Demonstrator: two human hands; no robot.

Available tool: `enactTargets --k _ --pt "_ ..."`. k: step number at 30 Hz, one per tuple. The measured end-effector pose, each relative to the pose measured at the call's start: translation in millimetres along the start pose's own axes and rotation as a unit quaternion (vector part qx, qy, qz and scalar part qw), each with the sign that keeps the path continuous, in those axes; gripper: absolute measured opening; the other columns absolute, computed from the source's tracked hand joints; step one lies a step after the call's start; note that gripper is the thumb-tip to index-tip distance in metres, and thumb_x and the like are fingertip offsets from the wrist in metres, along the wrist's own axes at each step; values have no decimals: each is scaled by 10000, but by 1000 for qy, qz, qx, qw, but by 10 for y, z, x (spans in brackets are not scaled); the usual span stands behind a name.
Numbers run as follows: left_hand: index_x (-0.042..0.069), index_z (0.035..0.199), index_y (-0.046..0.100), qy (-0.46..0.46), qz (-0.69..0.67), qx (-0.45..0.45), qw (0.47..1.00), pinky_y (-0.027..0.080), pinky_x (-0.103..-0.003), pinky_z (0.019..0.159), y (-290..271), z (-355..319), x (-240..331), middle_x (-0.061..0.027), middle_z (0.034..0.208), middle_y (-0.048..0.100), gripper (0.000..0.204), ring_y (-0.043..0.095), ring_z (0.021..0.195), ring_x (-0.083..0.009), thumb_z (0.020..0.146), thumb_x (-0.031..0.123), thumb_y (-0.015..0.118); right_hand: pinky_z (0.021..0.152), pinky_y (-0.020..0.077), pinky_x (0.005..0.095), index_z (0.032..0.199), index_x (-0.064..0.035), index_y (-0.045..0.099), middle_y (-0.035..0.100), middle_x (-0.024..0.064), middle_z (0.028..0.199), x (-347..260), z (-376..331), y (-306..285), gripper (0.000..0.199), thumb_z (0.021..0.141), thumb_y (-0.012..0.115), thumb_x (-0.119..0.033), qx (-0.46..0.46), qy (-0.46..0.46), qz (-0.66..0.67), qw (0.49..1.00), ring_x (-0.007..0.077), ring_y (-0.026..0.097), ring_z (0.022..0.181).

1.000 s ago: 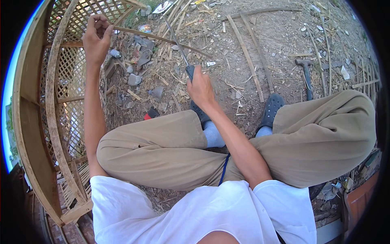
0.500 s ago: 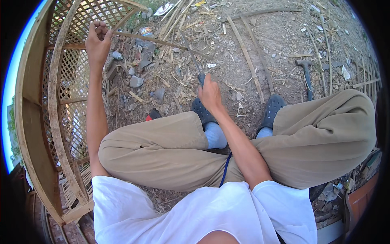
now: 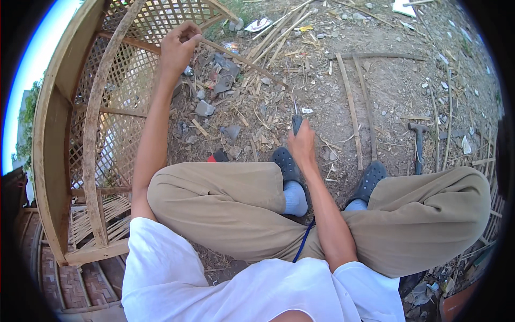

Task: The person peels a strip of bamboo and uses a hammer to secure it into the frame of a bamboo structure while sitting on the ground.

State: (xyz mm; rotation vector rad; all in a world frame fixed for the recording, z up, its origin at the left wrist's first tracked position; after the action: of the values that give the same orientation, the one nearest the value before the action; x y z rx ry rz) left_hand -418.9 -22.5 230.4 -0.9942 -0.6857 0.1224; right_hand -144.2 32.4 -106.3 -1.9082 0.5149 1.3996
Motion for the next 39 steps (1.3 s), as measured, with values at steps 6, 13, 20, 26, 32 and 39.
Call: enactTargets --k 6,13,20,26,32,39 --pt "55 905 660 -21 -33 -25 999 350 -210 509 81 -52 214 52 659 569 125 486 571 -24 961 133 741 649 515 493 1012 67 563 649 244 740 -1051 -65 -347 192 888 618 -68 2 -48 129 990 414 687 682" --pt "57 893 639 39 -65 -78 994 390 -214 519 238 -150 614 25 685 619 199 529 589 -28 988 192 751 601 468 485 943 60 532 572 215 667 -1894 -322 -722 164 893 616 -71 -60 -94 204 973 368 606 583" --pt "35 975 661 40 -163 -121 978 482 -211 548 351 -215 865 -21 754 698 105 671 674 -58 992 117 723 584 467 474 942 54 528 568 201 656 -2047 -453 -804 168 893 623 -75 -63 -100 242 963 359 597 565" --pt "13 974 655 48 -90 -99 990 509 -233 545 381 -330 1064 -62 788 735 68 695 656 -84 988 63 700 589 472 486 967 55 531 583 224 661 -2153 -529 -888 178 900 630 -77 -65 -102 257 959 399 619 584" --pt "-6 944 634 68 -89 -52 992 503 -238 534 378 -360 1042 -67 763 733 91 690 627 -92 979 47 701 606 488 523 1032 79 507 612 263 682 -2129 -519 -859 217 905 619 -57 -88 -88 221 967 468 657 639" --pt "6 938 634 67 -77 -39 994 500 -237 538 334 -386 941 -60 743 725 90 681 625 -85 987 55 690 667 528 586 1094 109 461 638 335 729 -2083 -456 -700 309 887 656 -11 -84 -129 111 982 541 675 744"
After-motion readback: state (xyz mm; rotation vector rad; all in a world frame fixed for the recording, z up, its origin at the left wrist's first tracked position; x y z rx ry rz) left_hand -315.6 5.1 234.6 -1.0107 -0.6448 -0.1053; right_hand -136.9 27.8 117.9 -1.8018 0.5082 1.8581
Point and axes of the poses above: each hand's wrist, its own z-axis towards the middle knuckle, its own y-axis out of the palm, x = y × z, the point moved 10 cm from there along z, towards the middle knuckle
